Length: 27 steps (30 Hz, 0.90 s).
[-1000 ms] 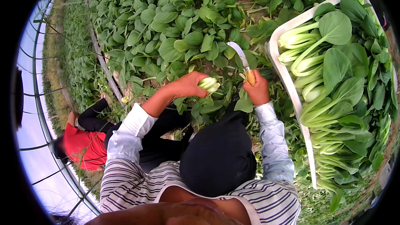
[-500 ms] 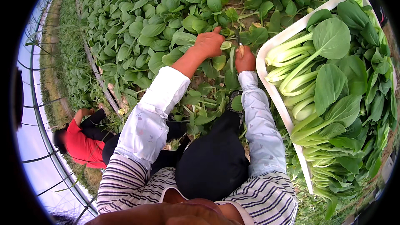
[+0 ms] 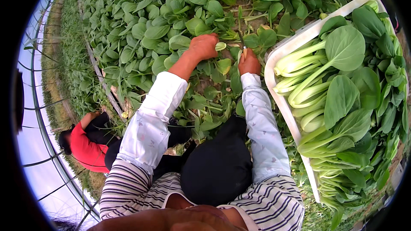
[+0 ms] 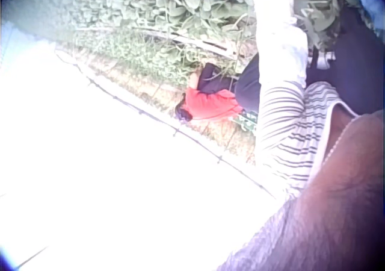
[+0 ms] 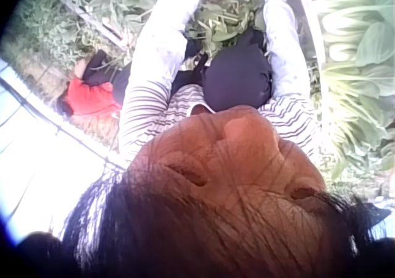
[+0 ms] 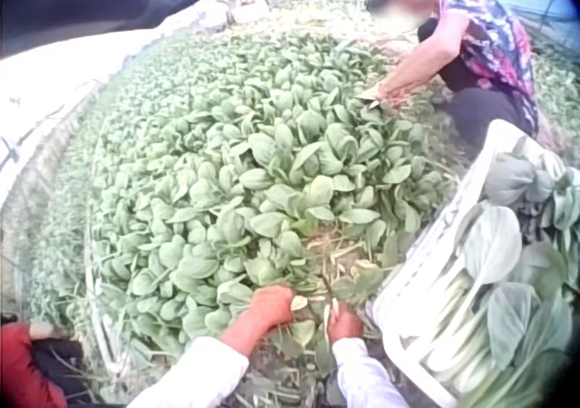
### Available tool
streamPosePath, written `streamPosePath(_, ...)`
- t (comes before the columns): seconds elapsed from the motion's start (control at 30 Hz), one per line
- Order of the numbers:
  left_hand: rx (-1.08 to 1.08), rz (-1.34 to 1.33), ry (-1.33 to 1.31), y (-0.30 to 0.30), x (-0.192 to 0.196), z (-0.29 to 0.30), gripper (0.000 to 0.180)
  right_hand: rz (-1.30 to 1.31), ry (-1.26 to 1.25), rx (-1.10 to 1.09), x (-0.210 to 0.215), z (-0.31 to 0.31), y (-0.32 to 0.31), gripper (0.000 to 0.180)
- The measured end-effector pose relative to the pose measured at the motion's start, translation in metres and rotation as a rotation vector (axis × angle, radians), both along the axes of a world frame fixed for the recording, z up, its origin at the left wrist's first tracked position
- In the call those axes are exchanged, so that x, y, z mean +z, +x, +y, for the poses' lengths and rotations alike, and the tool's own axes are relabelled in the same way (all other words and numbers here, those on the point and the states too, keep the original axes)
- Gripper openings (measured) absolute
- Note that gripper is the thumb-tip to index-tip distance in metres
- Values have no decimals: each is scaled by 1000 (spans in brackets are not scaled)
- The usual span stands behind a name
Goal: The person harvests bok choy by cutting the stems with a knife, trimming yellowed leaves by hand, and placing the cleaned vegetables into a plastic basket.
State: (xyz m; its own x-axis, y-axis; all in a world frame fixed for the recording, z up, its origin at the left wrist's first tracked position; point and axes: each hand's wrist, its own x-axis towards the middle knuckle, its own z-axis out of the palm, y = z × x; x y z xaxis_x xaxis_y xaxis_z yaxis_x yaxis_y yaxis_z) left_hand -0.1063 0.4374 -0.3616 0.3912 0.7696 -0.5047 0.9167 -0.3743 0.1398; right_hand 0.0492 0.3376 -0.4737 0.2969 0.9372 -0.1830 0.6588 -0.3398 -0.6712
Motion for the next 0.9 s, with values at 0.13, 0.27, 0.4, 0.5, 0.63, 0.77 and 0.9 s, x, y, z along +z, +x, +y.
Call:
streamPosePath(0.13,25,67,-35,-2,-1,-5,29,-42,-65,50,7,-8,-2,29)
streamPosePath(0.27,-7,33,21,-5,-3,-17,27,-64,-118,104,17,-11,2,31)
streamPosePath(0.4,-60,-14,56,-14,5,-31,26,-85,-219,186,28,-27,7,29)
streamPosePath(0.5,-133,-15,97,-18,6,-48,23,-76,-259,202,35,-31,9,26)
streamPosePath(0.63,-247,70,213,-14,-4,-69,19,-69,-266,187,33,-38,-1,26)
streamPosePath(0.77,-252,123,226,-6,-4,-71,18,-42,-280,158,24,-41,-11,29)
streamPosePath(0.9,-238,159,187,1,1,-66,19,-15,-298,150,11,-42,-19,23)
